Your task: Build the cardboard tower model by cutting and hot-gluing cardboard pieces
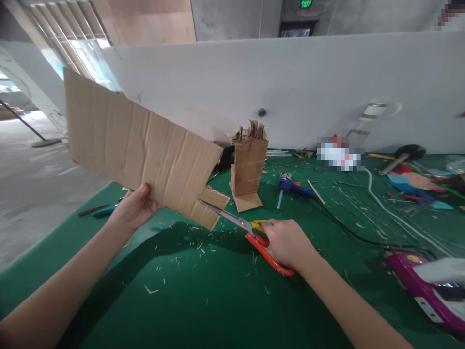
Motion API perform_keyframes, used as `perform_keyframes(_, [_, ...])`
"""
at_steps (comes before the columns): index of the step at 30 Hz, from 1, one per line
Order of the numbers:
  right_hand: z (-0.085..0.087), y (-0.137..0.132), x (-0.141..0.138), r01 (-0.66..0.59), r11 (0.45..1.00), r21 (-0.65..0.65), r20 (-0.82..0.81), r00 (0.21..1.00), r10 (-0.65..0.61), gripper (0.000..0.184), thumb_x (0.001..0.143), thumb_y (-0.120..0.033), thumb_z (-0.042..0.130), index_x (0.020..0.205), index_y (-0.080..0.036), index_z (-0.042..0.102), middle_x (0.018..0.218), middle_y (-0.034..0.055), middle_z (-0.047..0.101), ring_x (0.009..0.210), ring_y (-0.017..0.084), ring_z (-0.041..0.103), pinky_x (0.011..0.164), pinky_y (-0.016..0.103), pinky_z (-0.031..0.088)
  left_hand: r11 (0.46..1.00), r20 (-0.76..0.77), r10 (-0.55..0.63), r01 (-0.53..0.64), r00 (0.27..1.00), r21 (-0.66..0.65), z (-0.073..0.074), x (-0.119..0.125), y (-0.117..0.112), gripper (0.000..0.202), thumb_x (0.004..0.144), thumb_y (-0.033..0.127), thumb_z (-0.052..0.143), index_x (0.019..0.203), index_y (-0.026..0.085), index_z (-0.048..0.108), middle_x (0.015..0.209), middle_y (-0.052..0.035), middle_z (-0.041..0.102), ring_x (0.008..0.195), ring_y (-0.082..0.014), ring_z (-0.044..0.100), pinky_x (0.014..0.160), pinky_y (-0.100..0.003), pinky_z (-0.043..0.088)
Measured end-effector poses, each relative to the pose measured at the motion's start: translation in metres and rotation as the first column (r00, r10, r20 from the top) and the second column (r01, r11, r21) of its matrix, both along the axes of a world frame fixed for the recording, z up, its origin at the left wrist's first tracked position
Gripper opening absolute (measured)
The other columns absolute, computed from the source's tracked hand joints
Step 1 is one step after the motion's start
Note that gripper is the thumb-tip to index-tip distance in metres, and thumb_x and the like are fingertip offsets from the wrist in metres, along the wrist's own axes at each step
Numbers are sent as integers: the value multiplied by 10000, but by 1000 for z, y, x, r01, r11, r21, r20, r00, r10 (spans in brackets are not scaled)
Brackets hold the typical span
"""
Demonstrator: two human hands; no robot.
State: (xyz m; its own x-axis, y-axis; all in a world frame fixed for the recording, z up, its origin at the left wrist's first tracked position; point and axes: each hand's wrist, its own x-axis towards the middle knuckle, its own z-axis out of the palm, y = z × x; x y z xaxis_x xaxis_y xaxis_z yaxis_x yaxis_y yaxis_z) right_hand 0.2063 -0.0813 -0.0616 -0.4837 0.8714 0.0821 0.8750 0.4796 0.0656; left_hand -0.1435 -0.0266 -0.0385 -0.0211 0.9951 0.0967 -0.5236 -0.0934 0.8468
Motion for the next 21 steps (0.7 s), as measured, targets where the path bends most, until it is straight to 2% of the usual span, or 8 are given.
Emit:
perform_keyframes(2, [2, 0, -2, 32, 999, -24, -37, 999, -33, 238, 776, -203, 464, 926, -159, 642, 858, 99, 722, 695, 233, 664, 583, 307, 424, 1000, 10, -25, 25, 1000, 8, 0, -1, 1, 289, 731, 148, 667, 1007, 210, 607, 891, -5, 703, 718, -149, 680, 662, -289, 600])
perform_keyframes(4, [5, 1, -2, 49, 997, -57, -96, 994, -54, 189, 823, -308, 480, 829, -186, 624, 803, 72, 707, 664, 215, 649, 564, 294, 413, 999, 14, -41, 41, 999, 6, 0, -1, 1, 299, 726, 148, 674, 1009, 217, 608, 897, -3, 704, 724, -150, 680, 657, -278, 598])
perform_keyframes(7, [8, 1, 0, 37, 994, -99, -180, 982, -55, 313, 817, -497, 513, 715, -204, 557, 711, 38, 646, 602, 180, 600, 532, 273, 393, 999, 15, -34, 34, 999, 10, 2, -1, 0, 340, 745, 128, 648, 1064, 231, 592, 910, -2, 700, 733, -146, 680, 656, -276, 596])
perform_keyframes(10, [11, 1, 2, 15, 992, -122, -227, 973, -43, 387, 774, -591, 539, 723, -208, 541, 726, 26, 613, 616, 167, 575, 549, 272, 399, 1000, 16, -15, 15, 1000, -5, 2, 1, -2, 347, 787, 114, 585, 1111, 237, 578, 907, -6, 700, 733, -147, 680, 665, -292, 593])
perform_keyframes(15, [17, -2, 6, 32, 980, -195, -244, 966, -80, 399, 763, -611, 537, 790, -213, 526, 820, 33, 603, 655, 172, 570, 560, 287, 415, 999, 33, -21, 22, 999, -29, 1, -1, 1, 302, 825, 115, 536, 1101, 225, 589, 908, -4, 709, 737, -149, 682, 659, -279, 590])
perform_keyframes(18, [21, -2, 10, 47, 968, -247, -271, 956, -116, 376, 781, -585, 527, 858, -217, 510, 877, 39, 601, 686, 176, 585, 572, 293, 437, 999, 71, 41, -41, 997, -1, 3, -10, 7, 209, 858, 168, 521, 1044, 211, 606, 882, 12, 714, 724, -144, 679, 593, -235, 582])
perform_keyframes(21, [23, -1, 14, 55, 962, -268, -284, 950, -133, 372, 793, -573, 517, 899, -217, 515, 919, 54, 605, 738, 190, 599, 604, 306, 462, 995, 105, 80, -85, 991, 49, 6, -20, 12, 177, 881, 225, 510, 1026, 203, 608, 896, 36, 716, 773, -158, 678, 606, -230, 583])
